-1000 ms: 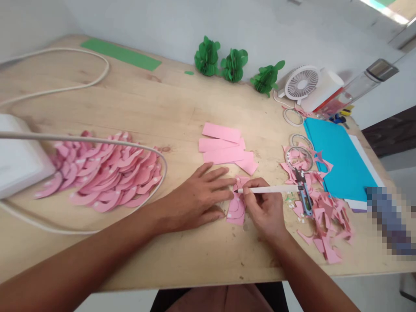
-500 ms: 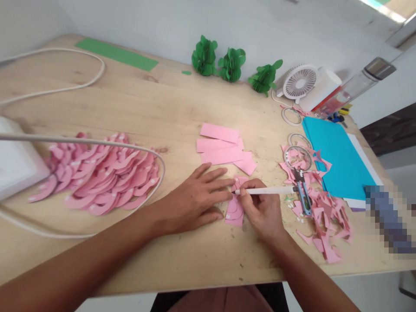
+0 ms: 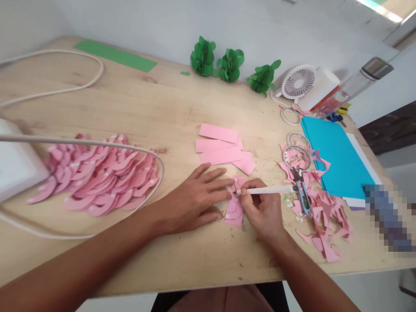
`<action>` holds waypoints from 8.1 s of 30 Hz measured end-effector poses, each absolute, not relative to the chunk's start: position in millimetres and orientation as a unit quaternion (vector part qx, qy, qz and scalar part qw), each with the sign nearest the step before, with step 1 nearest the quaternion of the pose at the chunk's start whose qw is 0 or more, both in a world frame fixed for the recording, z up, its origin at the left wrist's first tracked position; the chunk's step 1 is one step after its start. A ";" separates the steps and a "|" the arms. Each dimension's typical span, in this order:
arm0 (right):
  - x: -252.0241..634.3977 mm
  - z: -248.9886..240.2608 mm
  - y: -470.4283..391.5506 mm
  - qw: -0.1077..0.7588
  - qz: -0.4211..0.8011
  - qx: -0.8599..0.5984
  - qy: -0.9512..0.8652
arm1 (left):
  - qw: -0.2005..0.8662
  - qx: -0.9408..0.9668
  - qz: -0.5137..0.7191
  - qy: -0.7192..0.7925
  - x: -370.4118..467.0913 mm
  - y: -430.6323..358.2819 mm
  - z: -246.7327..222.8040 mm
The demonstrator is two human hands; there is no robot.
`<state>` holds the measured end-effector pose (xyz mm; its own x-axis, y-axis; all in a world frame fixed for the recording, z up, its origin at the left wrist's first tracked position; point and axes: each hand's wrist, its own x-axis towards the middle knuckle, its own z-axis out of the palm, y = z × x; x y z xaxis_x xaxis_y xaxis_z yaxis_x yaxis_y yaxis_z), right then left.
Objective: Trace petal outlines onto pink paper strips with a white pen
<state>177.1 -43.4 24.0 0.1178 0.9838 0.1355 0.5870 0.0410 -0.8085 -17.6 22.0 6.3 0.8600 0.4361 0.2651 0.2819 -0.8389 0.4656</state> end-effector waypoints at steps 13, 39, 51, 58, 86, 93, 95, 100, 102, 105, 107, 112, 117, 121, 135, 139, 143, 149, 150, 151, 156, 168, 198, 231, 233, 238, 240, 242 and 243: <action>179.7 25.5 -42.8 0.370 0.227 -0.669 -0.603 | 0.212 0.939 0.188 0.194 -17.7 21.3 6.1; 178.0 24.9 -43.7 0.373 0.253 -0.650 -0.612 | 0.208 0.944 0.171 0.190 -17.6 22.7 6.5; 179.4 26.8 -42.3 0.360 0.210 -0.677 -0.606 | 0.204 0.944 0.177 0.190 -17.2 22.5 7.3; 179.6 26.3 -42.7 0.363 0.200 -0.676 -0.610 | 0.204 0.945 0.170 0.190 -17.7 23.0 8.2; 180.3 27.1 -42.5 0.408 0.210 -0.660 -0.594 | 0.207 0.945 0.172 0.184 -18.2 23.2 5.8; 180.3 30.3 -42.7 0.435 0.185 -0.658 -0.586 | 0.195 0.949 0.180 0.172 -18.3 24.8 1.4; 179.7 31.7 -42.6 0.451 0.175 -0.653 -0.583 | 0.196 0.949 0.178 0.174 -17.9 24.7 2.4; 178.8 31.8 -40.9 0.495 0.217 -0.633 -0.554 | 0.205 0.946 0.175 0.178 -16.9 22.9 6.6; 179.8 34.1 -40.9 0.508 0.253 -0.627 -0.534 | 0.210 0.944 0.179 0.180 -16.8 22.1 7.2; 183.1 42.1 -46.1 0.504 0.284 -0.624 -0.525 | 0.214 0.942 0.179 0.184 -17.2 21.3 6.5; 185.3 47.7 -54.8 0.487 0.290 -0.623 -0.539 | 0.215 0.942 0.178 0.188 -17.5 21.0 6.0; 184.6 49.3 -85.6 0.409 0.238 -0.607 -0.638 | 0.219 0.941 0.182 0.181 -17.2 20.5 6.8; 179.4 39.9 -98.8 0.341 0.140 -0.558 -0.743 | 0.223 0.941 0.181 0.179 -16.5 20.7 7.4; 179.7 31.2 -98.9 0.323 0.096 -0.533 -0.776 | 0.231 0.938 0.183 0.182 -16.6 20.6 7.4; 178.2 25.5 -97.7 0.319 0.029 -0.517 -0.794 | 0.227 0.931 0.208 0.194 -13.3 17.0 6.4; 180.1 24.1 -99.7 0.323 0.070 -0.536 -0.777 | 0.219 0.933 0.203 0.201 -12.3 15.3 6.3; 180.7 26.0 -98.2 0.350 0.173 -0.592 -0.705 | 0.217 0.932 0.203 0.206 -12.0 14.8 5.7; 175.3 25.9 -88.9 0.387 0.239 -0.621 -0.638 | 0.209 0.934 0.197 0.211 -12.2 14.1 6.1; 174.5 24.8 -87.8 0.394 0.242 -0.621 -0.633 | 0.209 0.934 0.198 0.211 -12.1 14.0 6.1; 173.9 23.5 -87.1 0.400 0.243 -0.621 -0.629 | 0.209 0.934 0.199 0.211 -12.1 13.9 6.0; 174.0 19.4 -88.5 0.404 0.221 -0.628 -0.627 | 0.210 0.934 0.204 0.206 -12.1 15.1 4.7; 173.1 18.0 -91.5 0.394 0.152 -0.598 -0.681 | 0.202 0.937 0.207 0.197 -12.0 16.8 4.6; 173.6 17.7 -90.7 0.379 0.119 -0.591 -0.702 | 0.195 0.938 0.210 0.196 -11.1 16.5 5.0; 173.5 17.4 -91.5 0.385 0.084 -0.579 -0.714 | 0.195 0.934 0.218 0.207 -10.4 14.8 1.5; 173.5 17.9 -91.6 0.383 0.083 -0.580 -0.714 | 0.193 0.934 0.217 0.208 -10.3 14.8 1.2; 173.1 17.3 -91.9 0.387 0.090 -0.578 -0.713 | 0.195 0.934 0.215 0.210 -10.3 14.6 1.1; 173.3 16.3 -92.0 0.388 0.090 -0.576 -0.714 | 0.194 0.934 0.216 0.209 -10.2 14.6 0.9; 173.6 15.7 -92.0 0.389 0.088 -0.575 -0.715 | 0.192 0.934 0.218 0.210 -10.1 14.5 0.8; 173.7 15.6 -91.9 0.389 0.088 -0.575 -0.715 | 0.190 0.934 0.218 0.210 -10.0 14.4 0.9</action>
<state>173.7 -91.9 15.6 -0.0376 0.8899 0.4546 0.7530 0.3242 -0.5725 -10.0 14.4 0.9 0.8163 0.4755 0.3280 0.3092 -0.8393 0.4472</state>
